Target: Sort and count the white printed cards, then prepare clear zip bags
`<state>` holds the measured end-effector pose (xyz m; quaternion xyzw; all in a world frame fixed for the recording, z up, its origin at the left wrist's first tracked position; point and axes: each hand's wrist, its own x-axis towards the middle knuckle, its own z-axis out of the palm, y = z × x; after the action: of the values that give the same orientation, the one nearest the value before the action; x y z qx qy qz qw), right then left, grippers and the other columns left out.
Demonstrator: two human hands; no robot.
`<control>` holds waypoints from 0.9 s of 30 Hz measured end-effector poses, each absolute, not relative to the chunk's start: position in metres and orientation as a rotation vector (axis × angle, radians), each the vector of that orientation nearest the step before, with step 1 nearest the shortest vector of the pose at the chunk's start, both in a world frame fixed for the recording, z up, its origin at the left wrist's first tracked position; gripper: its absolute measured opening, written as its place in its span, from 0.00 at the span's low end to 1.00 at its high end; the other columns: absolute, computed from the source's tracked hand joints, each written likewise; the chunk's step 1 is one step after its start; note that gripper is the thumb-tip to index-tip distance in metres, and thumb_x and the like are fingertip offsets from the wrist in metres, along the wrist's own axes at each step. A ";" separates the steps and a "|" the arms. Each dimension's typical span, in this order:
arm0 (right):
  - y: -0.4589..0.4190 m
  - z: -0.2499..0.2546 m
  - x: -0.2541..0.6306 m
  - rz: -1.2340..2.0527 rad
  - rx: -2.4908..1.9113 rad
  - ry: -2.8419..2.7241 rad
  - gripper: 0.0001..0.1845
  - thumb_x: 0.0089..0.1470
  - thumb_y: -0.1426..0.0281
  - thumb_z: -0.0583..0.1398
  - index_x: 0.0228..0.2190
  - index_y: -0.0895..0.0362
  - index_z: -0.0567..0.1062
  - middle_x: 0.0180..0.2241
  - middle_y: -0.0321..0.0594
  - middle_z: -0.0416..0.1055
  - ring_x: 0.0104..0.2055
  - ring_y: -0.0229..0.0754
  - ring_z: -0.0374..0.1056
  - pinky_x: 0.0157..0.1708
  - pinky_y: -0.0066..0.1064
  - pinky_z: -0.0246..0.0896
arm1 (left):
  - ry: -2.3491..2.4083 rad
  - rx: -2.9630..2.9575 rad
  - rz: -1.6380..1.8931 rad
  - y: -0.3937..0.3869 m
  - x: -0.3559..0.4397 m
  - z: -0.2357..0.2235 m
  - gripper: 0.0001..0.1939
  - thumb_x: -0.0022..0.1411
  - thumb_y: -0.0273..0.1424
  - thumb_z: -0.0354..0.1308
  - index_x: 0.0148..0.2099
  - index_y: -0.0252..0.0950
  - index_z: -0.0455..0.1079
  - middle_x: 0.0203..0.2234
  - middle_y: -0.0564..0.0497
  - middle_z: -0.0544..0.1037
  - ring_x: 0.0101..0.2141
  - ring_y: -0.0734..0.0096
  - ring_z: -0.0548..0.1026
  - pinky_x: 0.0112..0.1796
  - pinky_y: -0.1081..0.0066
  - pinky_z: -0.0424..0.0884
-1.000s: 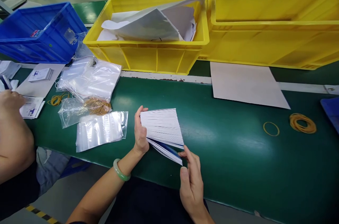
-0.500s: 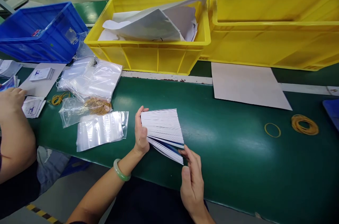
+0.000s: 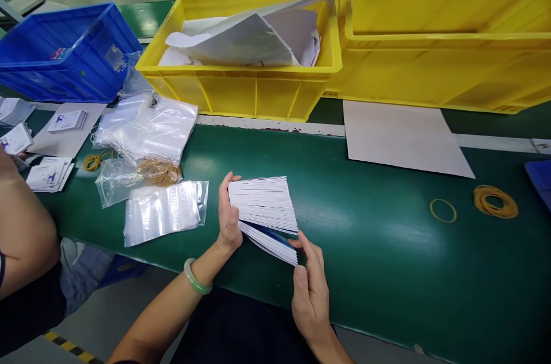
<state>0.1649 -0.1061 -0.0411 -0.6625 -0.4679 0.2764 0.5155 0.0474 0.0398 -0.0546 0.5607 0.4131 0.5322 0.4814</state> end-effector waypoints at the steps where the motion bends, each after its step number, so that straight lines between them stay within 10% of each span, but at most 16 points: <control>1: -0.106 -0.041 0.165 0.659 -1.590 -1.120 0.23 0.68 0.65 0.46 0.63 0.47 0.57 0.47 0.44 0.64 0.50 0.46 0.63 0.44 0.39 0.64 | 1.008 1.366 1.299 0.040 0.047 -0.055 0.37 0.60 0.56 0.45 0.64 0.38 0.55 0.55 0.41 0.65 0.50 0.52 0.67 0.51 0.56 0.63; 18: -0.105 -0.045 0.161 0.614 -1.552 -1.052 0.14 0.66 0.67 0.49 0.51 0.52 0.66 0.49 0.46 0.64 0.53 0.48 0.62 0.48 0.43 0.61 | 0.993 1.330 1.278 0.039 0.047 -0.054 0.37 0.60 0.55 0.46 0.65 0.39 0.54 0.55 0.42 0.64 0.50 0.52 0.68 0.50 0.56 0.65; 27: -0.097 -0.042 0.166 0.655 -1.558 -1.148 0.25 0.67 0.66 0.46 0.64 0.47 0.56 0.42 0.42 0.66 0.45 0.46 0.66 0.40 0.39 0.66 | 1.016 1.357 1.281 0.039 0.047 -0.054 0.37 0.61 0.55 0.45 0.65 0.38 0.54 0.56 0.40 0.64 0.51 0.51 0.67 0.51 0.55 0.64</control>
<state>0.1663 -0.0969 -0.0417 -0.6505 -0.4791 0.2736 0.5220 0.0473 0.0386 -0.0542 0.5579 0.4176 0.5268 0.4867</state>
